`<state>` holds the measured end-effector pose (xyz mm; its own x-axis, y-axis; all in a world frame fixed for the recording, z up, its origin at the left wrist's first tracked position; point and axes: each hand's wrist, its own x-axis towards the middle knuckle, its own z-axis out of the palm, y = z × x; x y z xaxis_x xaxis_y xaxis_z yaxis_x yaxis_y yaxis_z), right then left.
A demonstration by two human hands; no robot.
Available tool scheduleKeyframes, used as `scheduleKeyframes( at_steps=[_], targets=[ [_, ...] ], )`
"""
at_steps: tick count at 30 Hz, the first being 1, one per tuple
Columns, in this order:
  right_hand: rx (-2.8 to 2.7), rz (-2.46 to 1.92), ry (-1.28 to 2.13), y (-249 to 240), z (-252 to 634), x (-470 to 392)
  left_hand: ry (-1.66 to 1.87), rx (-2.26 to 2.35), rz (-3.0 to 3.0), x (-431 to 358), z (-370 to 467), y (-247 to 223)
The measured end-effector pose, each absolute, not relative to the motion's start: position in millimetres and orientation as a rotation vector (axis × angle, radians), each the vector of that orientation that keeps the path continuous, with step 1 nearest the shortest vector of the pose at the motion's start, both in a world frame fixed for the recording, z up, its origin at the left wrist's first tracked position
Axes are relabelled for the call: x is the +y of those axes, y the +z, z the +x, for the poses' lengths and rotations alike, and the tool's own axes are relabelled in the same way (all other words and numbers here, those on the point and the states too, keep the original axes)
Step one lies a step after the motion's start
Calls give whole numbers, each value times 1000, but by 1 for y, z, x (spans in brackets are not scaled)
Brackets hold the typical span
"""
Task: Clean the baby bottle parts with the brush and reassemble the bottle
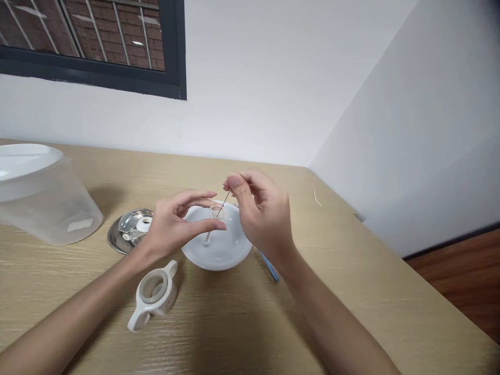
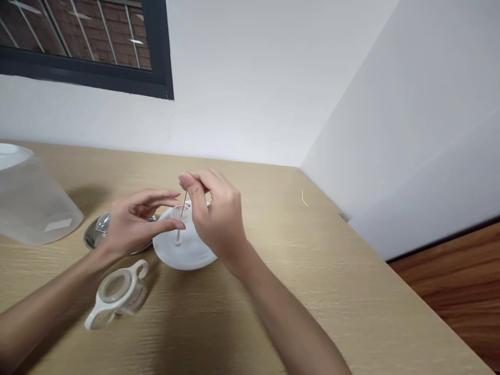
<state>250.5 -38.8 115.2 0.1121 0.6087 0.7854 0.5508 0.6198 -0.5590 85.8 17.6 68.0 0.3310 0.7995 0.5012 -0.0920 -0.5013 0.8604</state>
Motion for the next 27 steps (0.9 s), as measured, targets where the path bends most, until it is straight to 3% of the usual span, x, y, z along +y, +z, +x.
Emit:
scheduleKeyframes(
  at_steps=[7,17,27],
  targets=[
    [-1558,-987,177,112,251,-36,1270,612,1463,14,90,83],
    [-1621,-950,86,106,243,-35,1179,460,1216,22,84,79],
    [-1559,-910,67,104,238,-37,1167,448,1262,21,83,80]
  ],
)
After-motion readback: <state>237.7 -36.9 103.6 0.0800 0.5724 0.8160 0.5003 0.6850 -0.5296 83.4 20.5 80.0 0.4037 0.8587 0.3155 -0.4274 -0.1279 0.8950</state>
